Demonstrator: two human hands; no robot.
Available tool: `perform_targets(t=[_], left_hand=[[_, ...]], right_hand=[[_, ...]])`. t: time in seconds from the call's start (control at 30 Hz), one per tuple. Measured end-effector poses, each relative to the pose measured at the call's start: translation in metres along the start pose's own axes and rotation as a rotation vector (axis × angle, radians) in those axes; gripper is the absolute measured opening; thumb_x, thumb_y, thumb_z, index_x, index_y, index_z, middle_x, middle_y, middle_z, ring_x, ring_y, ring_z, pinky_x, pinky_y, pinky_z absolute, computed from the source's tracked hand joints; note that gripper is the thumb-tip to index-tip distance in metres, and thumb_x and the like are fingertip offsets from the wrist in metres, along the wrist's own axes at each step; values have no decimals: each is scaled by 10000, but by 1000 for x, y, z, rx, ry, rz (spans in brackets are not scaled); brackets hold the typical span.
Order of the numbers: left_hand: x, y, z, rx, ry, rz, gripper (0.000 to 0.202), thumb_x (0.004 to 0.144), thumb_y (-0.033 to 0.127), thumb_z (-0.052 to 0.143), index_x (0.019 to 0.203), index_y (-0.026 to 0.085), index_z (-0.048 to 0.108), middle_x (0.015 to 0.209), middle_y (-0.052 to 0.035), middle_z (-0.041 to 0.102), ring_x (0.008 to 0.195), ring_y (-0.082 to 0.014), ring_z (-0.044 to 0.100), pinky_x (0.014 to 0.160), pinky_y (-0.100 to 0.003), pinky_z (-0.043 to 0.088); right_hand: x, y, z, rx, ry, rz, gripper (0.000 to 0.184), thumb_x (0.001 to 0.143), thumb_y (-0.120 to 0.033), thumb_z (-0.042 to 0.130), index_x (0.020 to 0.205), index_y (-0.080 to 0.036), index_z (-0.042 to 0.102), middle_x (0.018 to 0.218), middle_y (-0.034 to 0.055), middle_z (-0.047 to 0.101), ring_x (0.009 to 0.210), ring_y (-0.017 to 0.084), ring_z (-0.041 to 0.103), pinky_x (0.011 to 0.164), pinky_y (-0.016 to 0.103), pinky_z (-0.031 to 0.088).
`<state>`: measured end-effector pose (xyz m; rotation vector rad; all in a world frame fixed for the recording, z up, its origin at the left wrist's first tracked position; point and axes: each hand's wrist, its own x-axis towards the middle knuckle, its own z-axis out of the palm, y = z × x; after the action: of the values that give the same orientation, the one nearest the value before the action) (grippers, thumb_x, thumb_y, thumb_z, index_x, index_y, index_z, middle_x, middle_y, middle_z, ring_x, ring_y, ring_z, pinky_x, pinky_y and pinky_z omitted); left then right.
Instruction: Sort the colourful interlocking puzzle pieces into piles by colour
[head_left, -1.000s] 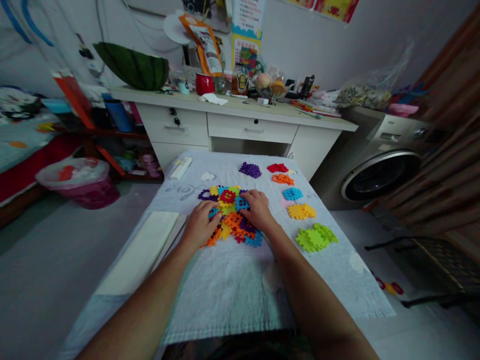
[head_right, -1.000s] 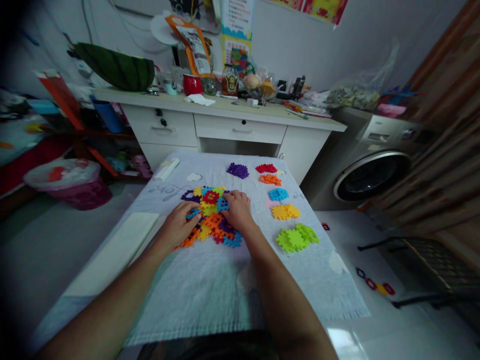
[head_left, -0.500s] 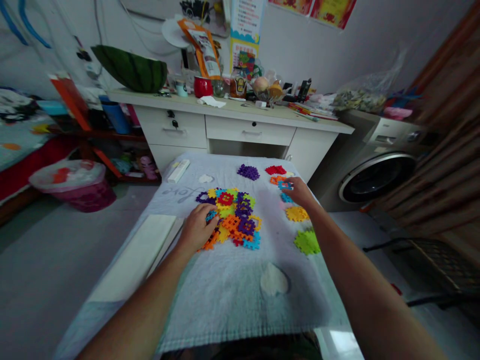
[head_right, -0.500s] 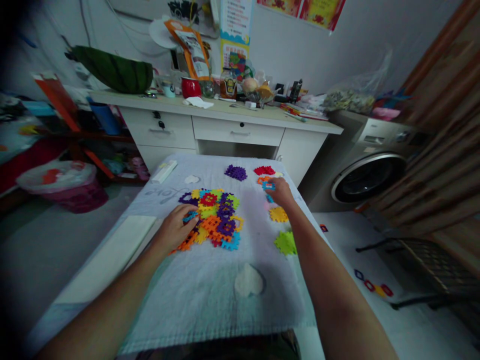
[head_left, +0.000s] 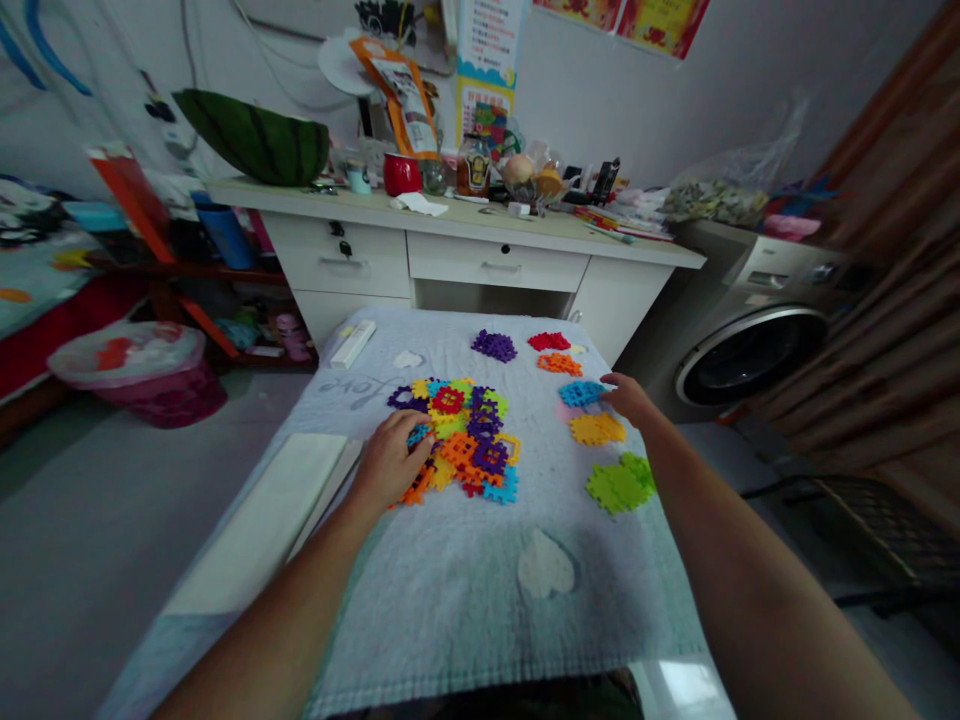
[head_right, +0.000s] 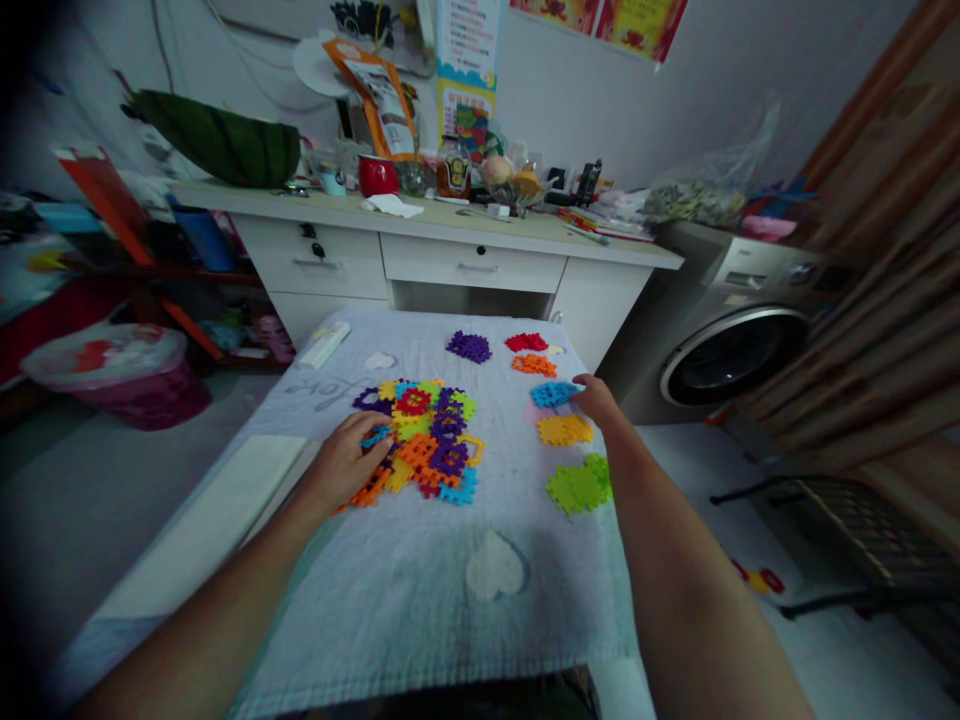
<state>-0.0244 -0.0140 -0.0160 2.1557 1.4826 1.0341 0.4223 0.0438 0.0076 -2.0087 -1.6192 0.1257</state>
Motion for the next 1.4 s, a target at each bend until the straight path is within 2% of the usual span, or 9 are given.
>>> perform_targets(t=[0.13, 0.23, 0.37, 0.5, 0.63, 0.8, 1.03, 1.2, 1.4], left_hand=[[0, -3, 3, 16, 3, 11, 262, 846, 324, 509, 1038, 197, 636, 1150, -93, 624, 1100, -252, 585, 998, -422, 460], [-1, -5, 4, 55, 14, 0, 284, 843, 335, 516, 1050, 189, 645, 1205, -108, 597, 1136, -272, 566, 1020, -443, 445], [-2, -4, 3, 97, 32, 4, 284, 843, 332, 523, 1058, 196, 650, 1240, -110, 576, 1167, -284, 544, 1042, -456, 426], [-3, -2, 1, 103, 45, 13, 275, 833, 320, 539, 1061, 215, 651, 1228, -93, 581, 1163, -278, 545, 1037, -450, 431], [-3, -2, 1, 89, 47, 16, 268, 828, 315, 544, 1052, 221, 656, 1221, -85, 590, 1163, -275, 548, 1028, -446, 439], [-3, -2, 2, 85, 39, 16, 261, 828, 306, 543, 1046, 222, 660, 1217, -87, 598, 1147, -277, 556, 1022, -451, 441], [-3, 0, 1, 113, 16, 17, 276, 834, 308, 533, 1056, 205, 660, 1219, -100, 604, 1136, -288, 560, 1013, -464, 442], [-4, 2, 2, 137, 7, 40, 270, 836, 301, 532, 1055, 207, 659, 1222, -97, 602, 1129, -285, 562, 1008, -455, 444], [-5, 6, 0, 172, 4, 116, 287, 863, 363, 549, 1082, 212, 656, 1232, -95, 598, 1142, -281, 555, 1005, -455, 433]], right_hand=[[3, -32, -5, 85, 12, 78, 331, 742, -133, 599, 1062, -112, 678, 994, 127, 705, 772, 187, 650, 654, 291, 504], [-5, -79, 0, 187, -15, -35, 289, 762, -161, 592, 1038, -145, 674, 1057, 99, 697, 898, 181, 649, 787, 310, 508], [-33, -141, 25, 297, -298, -245, 241, 822, -205, 587, 1045, -147, 657, 982, 70, 711, 883, 164, 654, 822, 306, 508], [-60, -172, 56, 146, -340, -284, 326, 813, -129, 572, 1131, -147, 641, 1161, 115, 684, 1029, 206, 634, 928, 346, 481], [-69, -173, 77, 90, -318, -256, 500, 754, -4, 489, 1210, -176, 603, 1230, 109, 662, 1123, 217, 607, 996, 357, 444], [-70, -162, 87, 171, -275, -263, 490, 717, -54, 545, 1186, -185, 603, 1141, 90, 661, 1033, 198, 602, 944, 330, 452], [-66, -156, 89, 555, -239, -157, 317, 723, -203, 525, 1024, -176, 618, 789, -20, 573, 672, 123, 519, 659, 245, 440], [-64, -160, 73, 772, -138, -108, 293, 691, -296, 569, 957, -180, 612, 782, -4, 568, 673, 133, 519, 655, 261, 442], [-62, -154, 26, 797, -47, -132, 310, 696, -350, 587, 956, -183, 610, 831, 14, 587, 731, 141, 535, 691, 273, 438]])
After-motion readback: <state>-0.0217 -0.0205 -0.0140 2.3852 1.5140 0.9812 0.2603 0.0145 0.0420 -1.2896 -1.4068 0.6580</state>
